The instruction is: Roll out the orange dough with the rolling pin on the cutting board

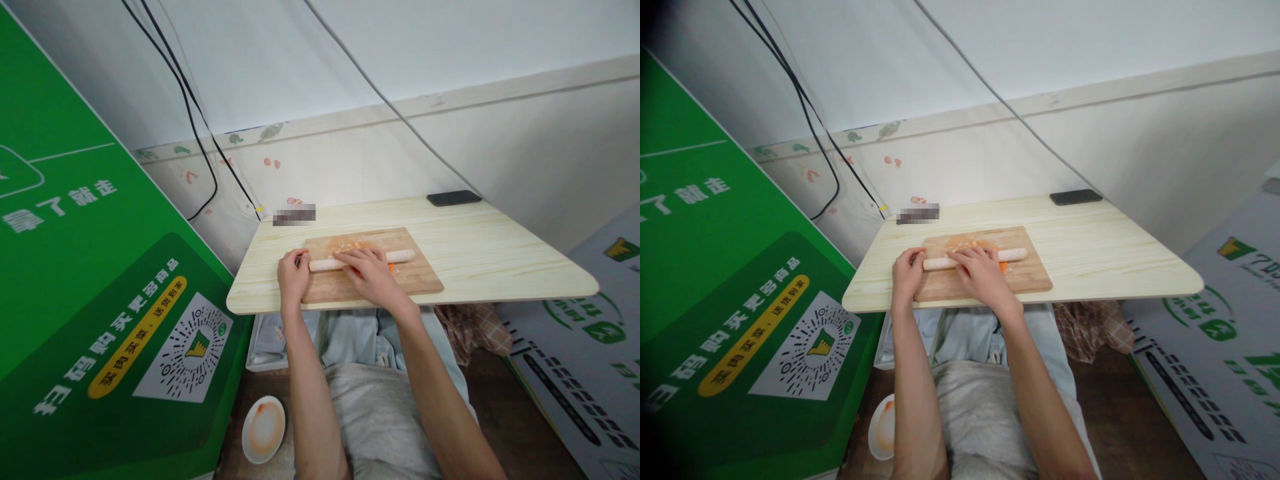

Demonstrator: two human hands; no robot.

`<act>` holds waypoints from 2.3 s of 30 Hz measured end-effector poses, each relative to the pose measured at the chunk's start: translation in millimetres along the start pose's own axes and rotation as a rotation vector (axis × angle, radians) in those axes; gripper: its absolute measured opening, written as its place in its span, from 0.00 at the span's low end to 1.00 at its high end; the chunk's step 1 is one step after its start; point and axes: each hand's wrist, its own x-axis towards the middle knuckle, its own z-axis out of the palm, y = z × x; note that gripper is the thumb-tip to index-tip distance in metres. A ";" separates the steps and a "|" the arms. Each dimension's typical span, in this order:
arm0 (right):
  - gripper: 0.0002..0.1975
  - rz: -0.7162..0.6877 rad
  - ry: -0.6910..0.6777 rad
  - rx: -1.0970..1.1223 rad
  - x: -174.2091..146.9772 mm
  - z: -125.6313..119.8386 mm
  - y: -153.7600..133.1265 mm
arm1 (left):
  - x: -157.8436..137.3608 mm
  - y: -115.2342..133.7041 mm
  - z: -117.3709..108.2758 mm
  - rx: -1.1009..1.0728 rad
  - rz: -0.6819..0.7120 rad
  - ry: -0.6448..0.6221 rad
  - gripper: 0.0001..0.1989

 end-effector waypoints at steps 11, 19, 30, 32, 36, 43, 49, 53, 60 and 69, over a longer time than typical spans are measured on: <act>0.24 -0.007 -0.046 -0.015 -5.8 -8.6 -4.1 | 1.0 -1.2 0.1 -0.010 -0.012 -0.010 0.12; 0.24 0.006 -0.027 -0.149 0.4 1.6 -8.2 | 1.0 -1.2 0.9 -0.011 -0.010 -0.003 0.12; 0.29 0.007 -0.184 -0.131 -8.8 -12.4 -11.5 | 0.5 -1.1 0.9 -0.021 0.011 0.000 0.12; 0.28 0.014 -0.144 -0.149 -5.0 -7.4 -10.7 | 0.8 -1.6 1.4 -0.024 0.010 0.002 0.12; 0.26 0.040 -0.054 -0.179 3.3 4.8 -11.1 | 1.5 -2.3 2.2 -0.027 0.003 0.004 0.12; 0.29 0.049 -0.139 -0.163 -3.7 -6.0 -15.8 | 1.3 -3.3 1.7 -0.018 0.009 0.005 0.12; 0.31 0.000 -0.200 -0.123 -9.6 -13.5 -12.3 | 1.0 -2.9 1.6 -0.019 0.011 0.007 0.12; 0.27 0.042 -0.111 -0.165 -1.1 -2.2 -13.3 | 0.8 -2.8 2.5 -0.030 0.009 0.012 0.12; 0.27 0.067 -0.120 -0.185 -0.5 -1.0 -19.2 | 0.7 -3.0 1.3 -0.023 0.015 0.003 0.12; 0.27 0.011 -0.154 -0.130 -7.3 -7.4 -13.2 | 0.0 -2.0 0.2 -0.028 0.012 0.002 0.12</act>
